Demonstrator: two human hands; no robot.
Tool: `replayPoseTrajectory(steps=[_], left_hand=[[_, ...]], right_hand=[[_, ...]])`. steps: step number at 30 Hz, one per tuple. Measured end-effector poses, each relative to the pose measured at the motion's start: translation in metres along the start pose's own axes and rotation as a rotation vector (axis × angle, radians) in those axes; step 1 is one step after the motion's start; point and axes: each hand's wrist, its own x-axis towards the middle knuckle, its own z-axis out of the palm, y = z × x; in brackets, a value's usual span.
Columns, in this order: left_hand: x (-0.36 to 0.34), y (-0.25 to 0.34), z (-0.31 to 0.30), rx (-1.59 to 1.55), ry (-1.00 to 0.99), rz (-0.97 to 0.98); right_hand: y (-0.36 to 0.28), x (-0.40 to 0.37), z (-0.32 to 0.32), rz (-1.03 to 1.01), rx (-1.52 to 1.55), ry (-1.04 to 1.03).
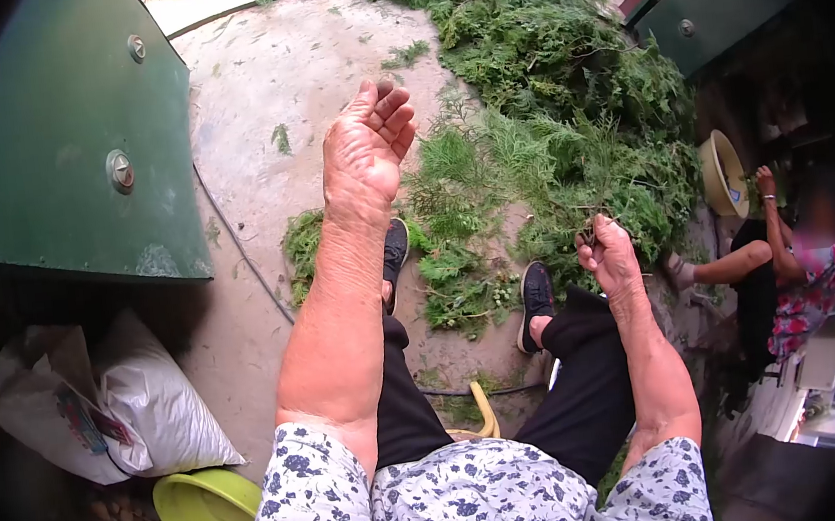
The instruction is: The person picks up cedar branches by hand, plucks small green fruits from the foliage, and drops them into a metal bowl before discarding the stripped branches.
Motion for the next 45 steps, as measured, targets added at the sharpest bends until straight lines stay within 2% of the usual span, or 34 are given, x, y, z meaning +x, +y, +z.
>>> replayPoseTrajectory(steps=[4, 6, 8, 10, 12, 14, 16, 17, 19, 20, 21, 22, 23, 24, 25, 27, 28, 30, 34, 38, 45], left_hand=[[0.0, 0.009, -0.008, -0.058, 0.006, 0.002], [-0.002, 0.014, -0.013, -0.07, 0.031, 0.023], [-0.003, 0.02, -0.016, -0.083, 0.043, 0.059], [-0.004, 0.019, -0.02, -0.092, 0.113, 0.016], [-0.007, 0.017, -0.018, -0.09, 0.108, 0.016], [-0.008, 0.015, -0.019, -0.094, 0.11, 0.016], [-0.009, 0.015, -0.018, -0.1, 0.101, 0.016], [-0.01, 0.016, -0.018, -0.097, 0.106, 0.016], [-0.011, 0.016, -0.016, -0.089, 0.117, 0.015], [-0.009, 0.017, -0.016, -0.086, 0.114, 0.022], [-0.008, 0.016, -0.016, -0.08, 0.114, 0.024], [-0.008, 0.015, -0.017, -0.075, 0.115, 0.023], [-0.009, 0.014, -0.016, -0.075, 0.116, 0.02], [-0.01, 0.013, -0.014, -0.069, 0.136, 0.025], [-0.009, 0.013, -0.011, -0.062, 0.15, 0.034], [-0.007, 0.011, -0.008, -0.068, 0.139, 0.039], [-0.006, 0.01, -0.007, -0.069, 0.134, 0.04], [-0.007, 0.009, -0.004, -0.072, 0.132, 0.032], [-0.007, 0.003, -0.003, -0.062, 0.114, 0.003], [-0.006, 0.0, -0.006, -0.063, 0.114, 0.015], [0.0, -0.003, -0.004, -0.056, 0.153, 0.034]], right_hand=[[-0.001, -0.007, 0.018, -0.005, -0.073, 0.062], [-0.008, -0.009, 0.027, 0.041, -0.346, 0.042], [-0.022, -0.025, 0.049, 0.102, -0.764, -0.015], [-0.011, -0.023, 0.04, -0.58, -1.592, -0.588], [0.003, -0.041, 0.059, 0.079, -1.467, -0.475], [0.034, -0.046, 0.059, 0.424, -1.552, -0.678], [0.062, -0.047, 0.052, 0.266, -1.597, -1.015], [0.063, -0.04, 0.054, 0.253, -1.603, -1.011], [0.058, -0.03, 0.07, 0.645, -1.53, -0.716], [0.038, -0.005, 0.079, 0.485, -1.512, -0.637], [-0.007, 0.009, 0.109, 0.379, -1.293, -0.313], [-0.055, 0.033, 0.134, 0.183, -0.98, -0.078], [-0.105, 0.058, 0.144, -0.121, -0.624, -0.039], [-0.146, 0.072, 0.16, -0.392, -0.176, -0.209], [-0.183, 0.081, 0.171, -0.483, -0.013, -0.167], [-0.224, 0.079, 0.184, -0.603, 0.057, -0.165], [-0.222, 0.076, 0.186, -0.605, 0.055, -0.167], [-0.2, 0.062, 0.192, -0.737, -0.154, -0.153], [-0.106, 0.057, 0.174, -0.455, -0.202, -0.048], [-0.002, 0.061, 0.126, -0.217, -0.242, 0.078], [0.139, 0.041, 0.057, 0.133, -0.226, 0.154]])
